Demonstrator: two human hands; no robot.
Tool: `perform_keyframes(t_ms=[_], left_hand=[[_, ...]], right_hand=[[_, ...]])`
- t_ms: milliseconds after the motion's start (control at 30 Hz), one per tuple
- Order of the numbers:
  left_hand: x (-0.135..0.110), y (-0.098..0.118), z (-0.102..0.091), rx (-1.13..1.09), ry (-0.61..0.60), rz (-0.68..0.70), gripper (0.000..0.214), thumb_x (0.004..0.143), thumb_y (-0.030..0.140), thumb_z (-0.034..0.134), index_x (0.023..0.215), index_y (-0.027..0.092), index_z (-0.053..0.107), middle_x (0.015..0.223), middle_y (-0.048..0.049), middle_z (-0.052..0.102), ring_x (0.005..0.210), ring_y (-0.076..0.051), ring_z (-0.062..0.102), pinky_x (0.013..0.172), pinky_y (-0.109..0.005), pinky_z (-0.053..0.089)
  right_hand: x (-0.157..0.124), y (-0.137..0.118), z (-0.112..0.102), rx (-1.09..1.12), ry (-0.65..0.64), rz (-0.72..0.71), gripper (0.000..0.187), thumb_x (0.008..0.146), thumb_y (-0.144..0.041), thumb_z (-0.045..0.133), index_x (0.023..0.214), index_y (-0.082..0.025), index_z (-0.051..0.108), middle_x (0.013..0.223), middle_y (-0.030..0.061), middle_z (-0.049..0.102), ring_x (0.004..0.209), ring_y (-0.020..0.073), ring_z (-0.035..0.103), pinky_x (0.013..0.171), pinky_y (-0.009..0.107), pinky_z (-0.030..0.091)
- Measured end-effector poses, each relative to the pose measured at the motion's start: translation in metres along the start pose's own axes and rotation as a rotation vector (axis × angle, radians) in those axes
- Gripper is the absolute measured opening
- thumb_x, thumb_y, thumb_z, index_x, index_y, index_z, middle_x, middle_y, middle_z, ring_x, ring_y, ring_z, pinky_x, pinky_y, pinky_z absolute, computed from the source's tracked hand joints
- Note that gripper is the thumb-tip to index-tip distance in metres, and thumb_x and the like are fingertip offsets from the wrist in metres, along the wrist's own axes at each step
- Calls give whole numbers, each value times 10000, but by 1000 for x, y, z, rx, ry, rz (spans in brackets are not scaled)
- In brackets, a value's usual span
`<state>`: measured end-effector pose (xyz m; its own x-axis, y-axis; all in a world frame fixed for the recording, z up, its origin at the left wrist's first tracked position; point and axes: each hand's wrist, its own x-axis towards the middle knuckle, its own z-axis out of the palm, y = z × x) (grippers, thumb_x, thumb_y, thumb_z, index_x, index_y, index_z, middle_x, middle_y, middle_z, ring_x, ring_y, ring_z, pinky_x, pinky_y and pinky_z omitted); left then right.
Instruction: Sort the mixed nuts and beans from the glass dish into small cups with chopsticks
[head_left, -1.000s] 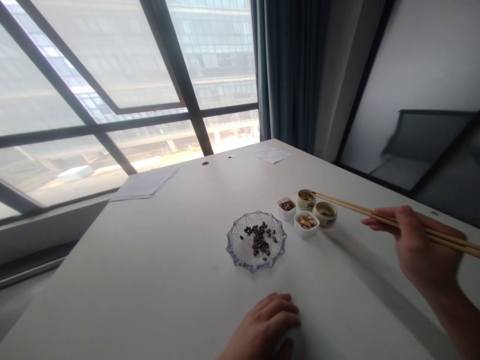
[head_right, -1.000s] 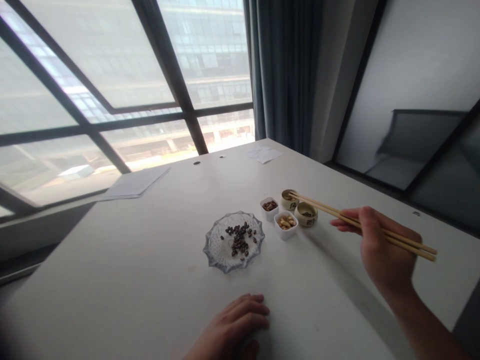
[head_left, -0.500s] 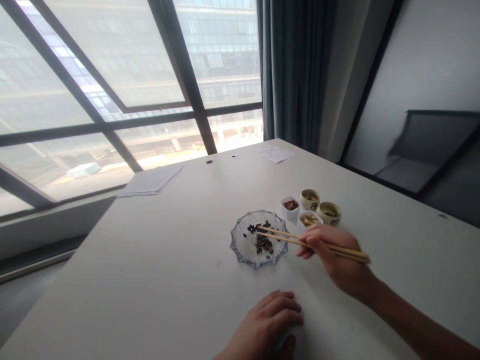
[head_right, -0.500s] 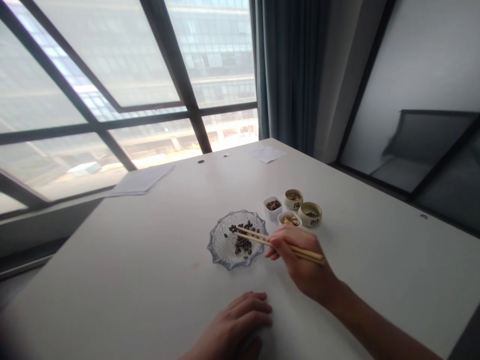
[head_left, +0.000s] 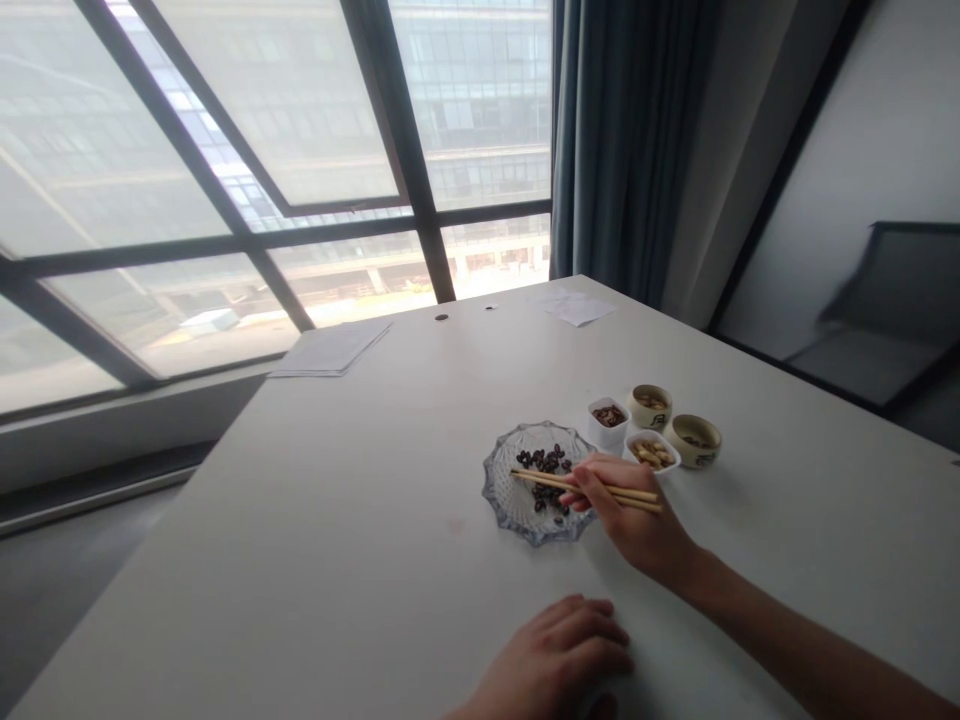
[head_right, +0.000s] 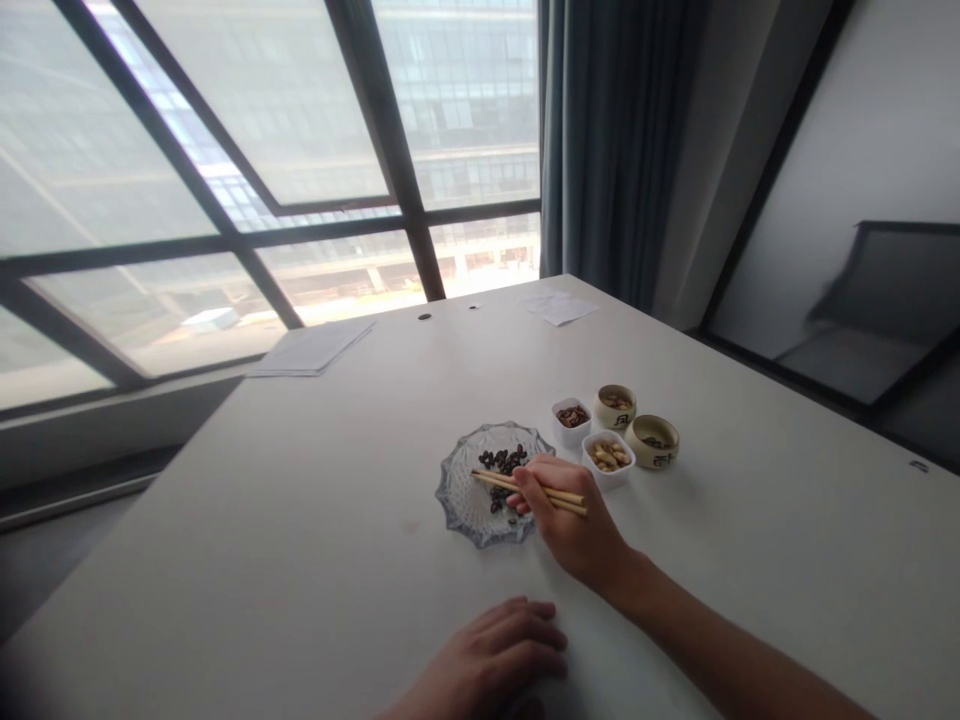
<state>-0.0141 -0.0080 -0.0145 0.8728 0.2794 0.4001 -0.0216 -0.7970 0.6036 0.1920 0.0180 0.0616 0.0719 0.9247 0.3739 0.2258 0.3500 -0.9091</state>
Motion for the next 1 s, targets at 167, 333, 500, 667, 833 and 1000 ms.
perform_keyframes(t_ms=[167, 333, 500, 667, 833, 1000], left_hand=[[2, 3, 0, -25, 24, -4, 260, 966, 168, 642, 1219, 226, 632, 1237, -87, 765, 1311, -249, 683, 1177, -327, 513], [2, 3, -1, -26, 26, -12, 276, 953, 158, 638, 1222, 220, 633, 1232, -87, 764, 1310, -246, 682, 1177, -315, 505], [1, 2, -2, -27, 11, -3, 251, 966, 184, 642, 1214, 220, 628, 1239, -88, 763, 1314, -248, 680, 1194, -324, 492], [3, 2, -1, -28, 11, -9, 285, 944, 151, 636, 1217, 229, 626, 1239, -82, 764, 1317, -243, 678, 1190, -321, 495], [3, 5, -1, -7, 8, -33, 309, 921, 132, 629, 1211, 238, 628, 1240, -81, 763, 1334, -248, 667, 1194, -338, 497], [0, 2, 0, -14, 12, -21, 264, 948, 164, 639, 1203, 231, 645, 1250, -87, 766, 1329, -255, 675, 1179, -333, 516]], right_hand=[[-1, -1, 0, 26, 34, 39, 449, 1070, -493, 613, 749, -203, 731, 805, 70, 767, 710, 211, 773, 661, 317, 626], [1, 2, 0, 45, 94, 30, 458, 1052, -519, 637, 753, -194, 762, 772, 69, 773, 661, 202, 774, 625, 299, 643], [-7, -5, -11, 71, 176, 39, 388, 1039, -496, 674, 840, -200, 827, 798, 75, 811, 656, 213, 800, 627, 309, 679], [-21, -19, -39, 0, 281, -1, 298, 1055, -424, 675, 927, -221, 851, 829, 64, 833, 697, 219, 823, 660, 317, 688], [-16, -16, -39, -91, 1, -75, 328, 1082, -395, 633, 877, -224, 824, 835, 54, 802, 733, 181, 773, 652, 295, 633], [0, -1, -22, -56, -99, -36, 414, 1076, -458, 626, 798, -206, 801, 832, 67, 766, 750, 181, 741, 651, 294, 616]])
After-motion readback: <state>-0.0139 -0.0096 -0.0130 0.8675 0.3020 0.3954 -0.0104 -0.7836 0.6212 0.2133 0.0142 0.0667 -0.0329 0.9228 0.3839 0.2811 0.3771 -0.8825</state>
